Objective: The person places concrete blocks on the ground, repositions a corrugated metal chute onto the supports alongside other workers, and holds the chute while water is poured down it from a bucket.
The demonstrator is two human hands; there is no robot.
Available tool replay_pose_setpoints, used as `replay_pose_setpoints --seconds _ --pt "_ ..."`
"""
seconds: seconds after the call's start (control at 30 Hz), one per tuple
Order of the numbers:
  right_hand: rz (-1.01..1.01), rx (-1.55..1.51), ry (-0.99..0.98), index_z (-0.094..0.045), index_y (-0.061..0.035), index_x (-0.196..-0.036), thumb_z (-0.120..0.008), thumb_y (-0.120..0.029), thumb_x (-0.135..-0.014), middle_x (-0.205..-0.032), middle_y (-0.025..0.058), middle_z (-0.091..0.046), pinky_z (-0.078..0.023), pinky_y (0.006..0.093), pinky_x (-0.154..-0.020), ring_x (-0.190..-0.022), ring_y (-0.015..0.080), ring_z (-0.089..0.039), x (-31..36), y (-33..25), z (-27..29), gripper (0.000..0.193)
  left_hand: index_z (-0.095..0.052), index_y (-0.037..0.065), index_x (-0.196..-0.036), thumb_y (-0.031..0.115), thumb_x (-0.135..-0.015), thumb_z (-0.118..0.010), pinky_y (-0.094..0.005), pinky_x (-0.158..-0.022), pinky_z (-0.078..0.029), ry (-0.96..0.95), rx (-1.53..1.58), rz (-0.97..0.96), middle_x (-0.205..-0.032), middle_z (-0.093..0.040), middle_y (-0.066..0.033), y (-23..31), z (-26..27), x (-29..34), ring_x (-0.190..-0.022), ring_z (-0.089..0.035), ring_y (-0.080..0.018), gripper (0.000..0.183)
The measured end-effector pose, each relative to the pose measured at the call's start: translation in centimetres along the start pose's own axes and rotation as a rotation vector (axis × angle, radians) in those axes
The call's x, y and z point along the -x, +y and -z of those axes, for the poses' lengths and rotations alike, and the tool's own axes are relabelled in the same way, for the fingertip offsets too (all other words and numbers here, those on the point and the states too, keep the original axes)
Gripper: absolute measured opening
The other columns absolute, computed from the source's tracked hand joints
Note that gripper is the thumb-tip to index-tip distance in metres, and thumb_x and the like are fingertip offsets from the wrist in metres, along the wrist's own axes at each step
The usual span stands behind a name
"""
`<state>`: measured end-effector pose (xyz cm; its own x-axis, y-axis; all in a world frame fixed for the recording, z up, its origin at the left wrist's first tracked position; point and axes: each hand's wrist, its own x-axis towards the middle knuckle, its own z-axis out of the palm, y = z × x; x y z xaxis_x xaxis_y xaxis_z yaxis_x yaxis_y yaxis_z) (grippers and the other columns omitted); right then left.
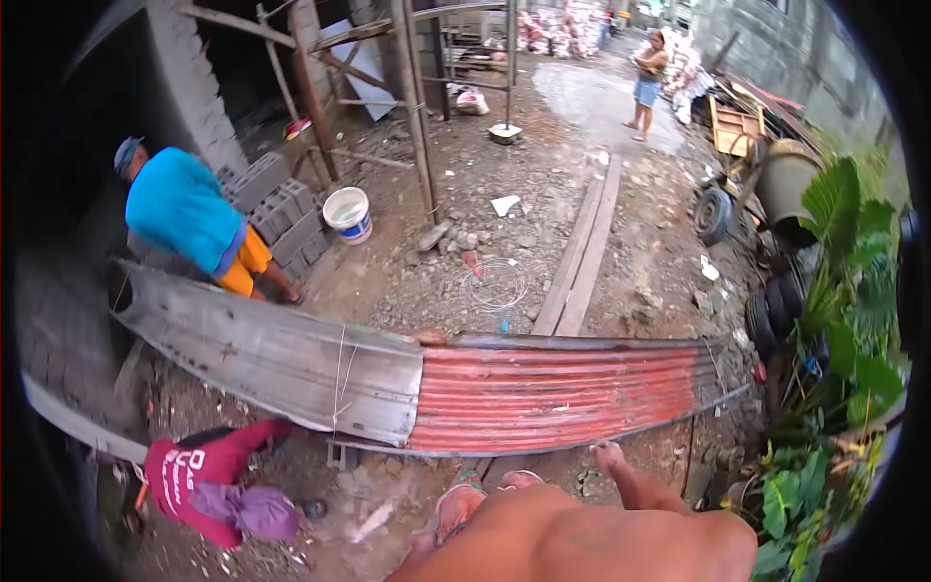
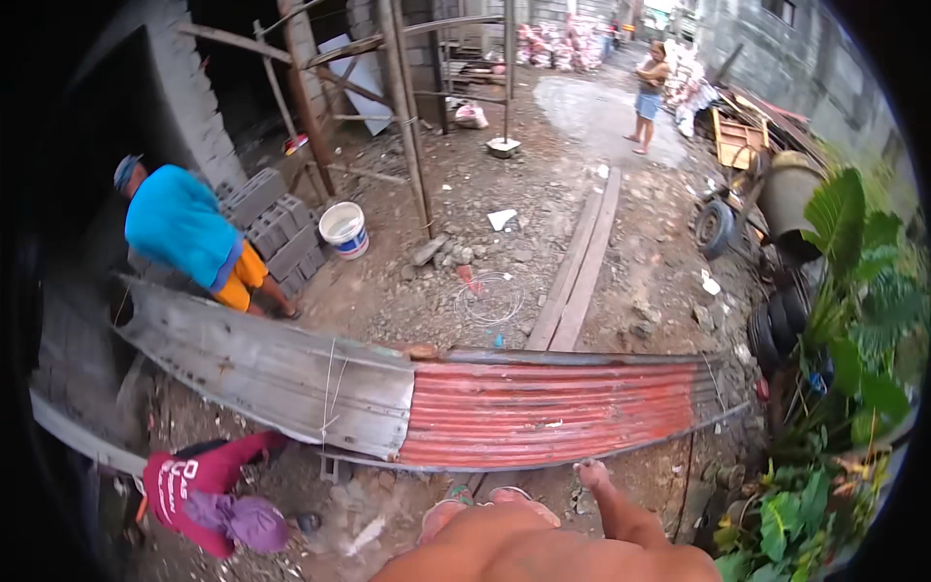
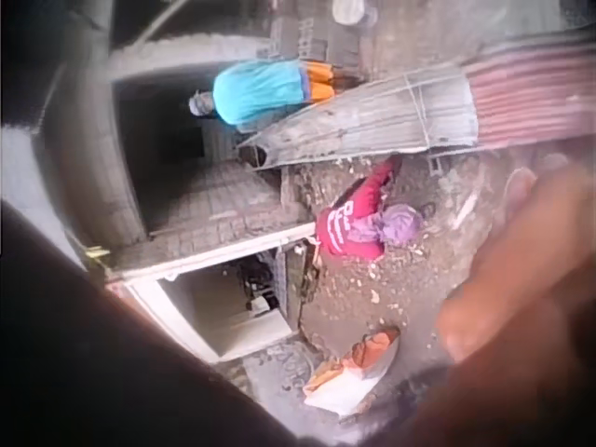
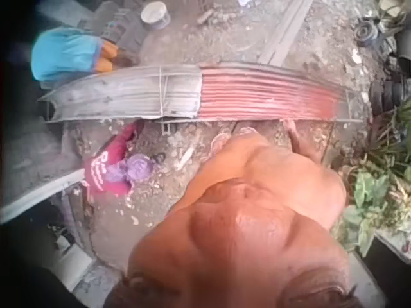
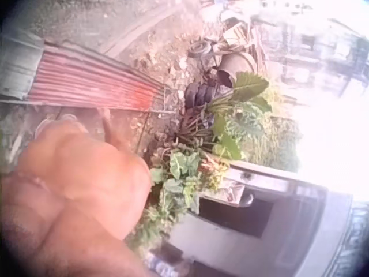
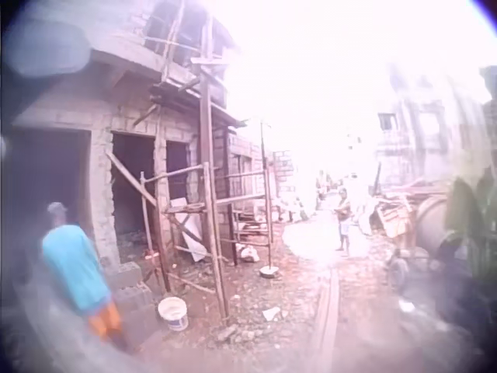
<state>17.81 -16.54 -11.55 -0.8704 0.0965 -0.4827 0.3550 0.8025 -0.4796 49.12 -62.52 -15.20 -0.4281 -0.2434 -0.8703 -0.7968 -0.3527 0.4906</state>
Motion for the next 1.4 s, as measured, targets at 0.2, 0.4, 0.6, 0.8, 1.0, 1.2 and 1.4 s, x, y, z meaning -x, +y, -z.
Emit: replay_pose_setpoints --seconds 0.2,0.4,0.6,0.8,1.0,1.2,1.4 --pt "-0.183 -0.160 0.006 -0.072 -0.0030 -0.106 -0.068 -0.031 -0.086 -0.097 0.0145 -0.072 -0.053 0.0372 -0.082 -0.091 0.0235 -0.068 4.5 0.2 1.9 0.035 -0.069 0.009 -0.101 0.030 -0.092 -0.056 -0.0349 -0.058 -0.051 0.266 -0.835 0.038 -0.082 -0.067 -0.0093 5.8 0.5 -3.7 -0.075 -0.065 -0.0184 0.027" --pt "-0.243 -0.067 -0.007 -0.072 -0.0029 -0.102 -0.067 -0.030 -0.086 -0.092 0.0135 -0.072 -0.054 0.0385 -0.078 -0.085 0.0236 -0.069 5.5 3.2 0.5 0.032 -0.056 0.012 -0.102 0.022 -0.091 -0.064 -0.0356 -0.041 -0.042 0.303 -0.040 0.077 -0.066 -0.058 -0.0052 12.3 -1.8 -3.8 -0.052 -0.055 -0.0179 0.017" --pt "0.030 0.155 -0.074 -0.071 -0.0025 -0.083 -0.056 -0.033 -0.087 -0.080 0.0135 -0.071 -0.054 0.0403 -0.069 -0.076 0.0284 -0.069 6.7 7.2 -0.8 0.034 -0.049 0.008 -0.121 0.043 -0.092 -0.064 -0.0276 -0.043 -0.038 0.312 0.108 -0.080 -0.071 -0.054 -0.0012 14.0 -1.9 -6.7 -0.055 -0.049 -0.0111 0.049" --pt "-0.260 -0.398 -0.128 -0.067 -0.0070 -0.085 -0.060 -0.020 -0.090 -0.069 0.0029 -0.061 -0.046 0.0321 -0.057 -0.061 0.0157 -0.055 3.3 9.5 -2.8 0.016 -0.066 0.006 -0.115 0.053 -0.091 -0.053 -0.0457 -0.092 -0.049 0.414 -0.398 0.010 -0.114 -0.067 -0.0199 13.3 -1.8 -6.4 -0.108 -0.063 -0.0353 0.053" --pt "-0.290 -0.273 -0.139 -0.069 -0.0086 -0.091 -0.060 -0.024 -0.091 -0.069 0.0015 -0.061 -0.048 0.0326 -0.057 -0.063 0.0166 -0.060 9.2 -7.1 2.1 0.018 -0.067 0.009 -0.118 0.037 -0.088 -0.061 -0.0415 -0.078 -0.056 0.282 -0.494 0.000 -0.097 -0.073 -0.0152 9.6 1.7 -7.6 -0.086 -0.071 -0.0321 0.042" --pt "0.028 -0.282 -0.195 -0.064 -0.0115 -0.089 -0.058 -0.027 -0.093 -0.062 -0.0015 -0.053 -0.038 0.0305 -0.042 -0.048 0.0143 -0.050 3.9 1.0 -0.9 0.017 -0.070 0.008 -0.100 0.019 -0.084 -0.064 -0.0397 -0.073 -0.056 0.519 -0.846 -0.011 -0.099 -0.071 -0.0143 6.9 0.4 -7.4 -0.089 -0.070 -0.0229 0.021" --pt "-0.185 -0.436 -0.152 -0.060 -0.0102 -0.092 -0.058 -0.024 -0.094 -0.061 -0.0037 -0.050 -0.032 0.0261 -0.040 -0.046 0.0098 -0.044 6.9 -4.0 1.1 0.014 -0.068 0.007 -0.110 0.035 -0.091 -0.052 -0.0399 -0.092 -0.052 0.491 -0.783 0.063 -0.116 -0.067 -0.0168 10.9 1.2 -4.2 -0.110 -0.064 -0.0297 0.037"
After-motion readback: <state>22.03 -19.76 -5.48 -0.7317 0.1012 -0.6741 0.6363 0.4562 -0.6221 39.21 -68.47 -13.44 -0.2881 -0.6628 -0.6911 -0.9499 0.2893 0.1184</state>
